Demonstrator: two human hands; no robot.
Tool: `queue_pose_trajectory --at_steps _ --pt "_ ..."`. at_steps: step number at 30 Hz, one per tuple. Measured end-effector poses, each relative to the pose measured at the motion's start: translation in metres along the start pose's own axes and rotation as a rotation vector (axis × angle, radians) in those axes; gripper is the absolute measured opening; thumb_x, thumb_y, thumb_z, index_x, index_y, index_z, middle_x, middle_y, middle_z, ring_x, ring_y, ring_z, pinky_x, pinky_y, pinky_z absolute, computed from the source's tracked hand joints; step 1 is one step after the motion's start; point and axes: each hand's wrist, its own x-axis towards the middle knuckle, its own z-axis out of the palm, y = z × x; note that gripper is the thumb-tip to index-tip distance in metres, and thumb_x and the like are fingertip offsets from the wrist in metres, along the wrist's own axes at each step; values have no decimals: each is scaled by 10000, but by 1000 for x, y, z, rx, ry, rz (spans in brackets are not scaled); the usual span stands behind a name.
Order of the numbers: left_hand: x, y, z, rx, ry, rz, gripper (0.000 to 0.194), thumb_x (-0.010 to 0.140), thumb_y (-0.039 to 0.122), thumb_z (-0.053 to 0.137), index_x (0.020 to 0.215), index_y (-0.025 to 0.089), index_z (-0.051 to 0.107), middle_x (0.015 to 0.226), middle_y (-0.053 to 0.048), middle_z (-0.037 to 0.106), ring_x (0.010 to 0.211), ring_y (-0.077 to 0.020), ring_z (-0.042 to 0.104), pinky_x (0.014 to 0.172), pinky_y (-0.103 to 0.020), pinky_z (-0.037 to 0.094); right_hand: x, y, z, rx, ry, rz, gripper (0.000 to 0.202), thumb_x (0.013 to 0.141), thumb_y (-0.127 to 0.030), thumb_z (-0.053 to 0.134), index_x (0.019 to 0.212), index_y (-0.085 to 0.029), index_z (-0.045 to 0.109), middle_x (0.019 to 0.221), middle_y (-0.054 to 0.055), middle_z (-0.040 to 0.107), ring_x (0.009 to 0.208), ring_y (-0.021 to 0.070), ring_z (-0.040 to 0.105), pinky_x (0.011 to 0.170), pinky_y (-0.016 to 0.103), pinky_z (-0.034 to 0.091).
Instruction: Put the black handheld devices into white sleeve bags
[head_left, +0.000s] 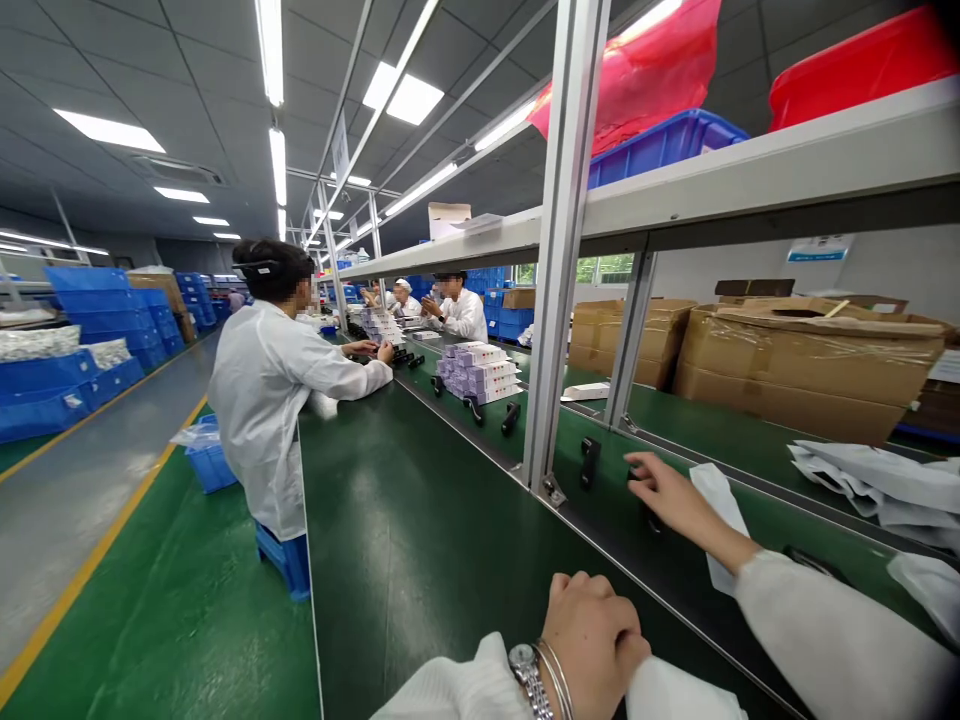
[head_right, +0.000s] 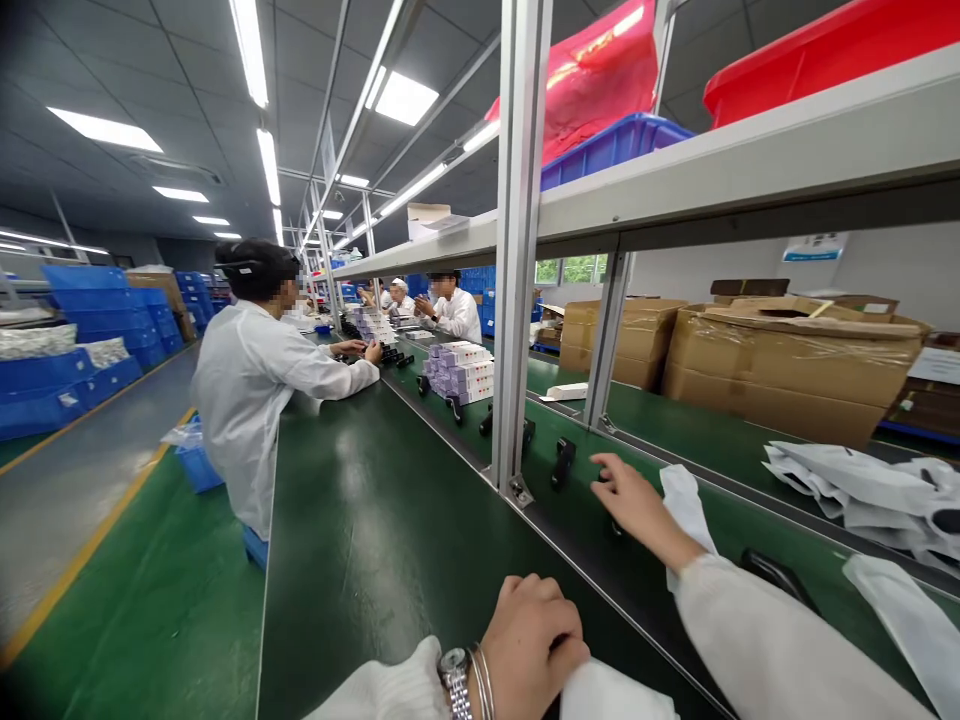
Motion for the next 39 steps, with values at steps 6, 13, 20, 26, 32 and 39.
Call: queue_pose_trajectory --at_steps 6,13,20,26,32,39 --pt "2 4 -3 67 -1 53 191 871 186 532 680 177 539 747 13 533 748 -146 470 767 -350 310 27 -33 54 6 -49 103 319 843 -400 576 1108 -229 624 987 107 622 995 304 593 825 387 418" --pt "4 -6 6 38 -101 64 229 679 299 776 714 206 570 745 36 548 760 -156 489 773 -346 314 21 -13 45 336 -6 259 238 869 -325 392 979 -200 563 802 72 627 799 258 657 697 366 490" --pt "1 -9 11 120 -5 157 119 813 246 663 726 210 591 739 16 556 752 -154 469 792 -348 319 -76 -11 10 960 84 148 868 740 -534 660 1420 -288 180 998 101 680 886 289 703 781 432 541" --pt "-4 4 -2 131 -28 195 141 870 186 569 729 189 571 737 19 569 757 -145 497 817 -334 318 -137 -16 -23 1141 65 184 977 706 -473 785 1430 -359 139 957 84 686 852 320 710 759 487 550" --pt "3 17 -8 115 -70 149 90 819 254 653 788 202 588 808 14 569 813 -178 503 811 -342 327 -140 -14 -28 1183 94 146 919 692 -441 805 1349 -352 170 925 14 647 796 265 711 749 451 550" --pt "11 19 -4 148 -84 231 231 922 179 473 709 185 561 768 7 562 781 -170 500 845 -360 341 -136 -9 -17 1256 133 86 886 709 -356 801 1329 -326 169 887 -18 622 831 215 689 840 445 527"
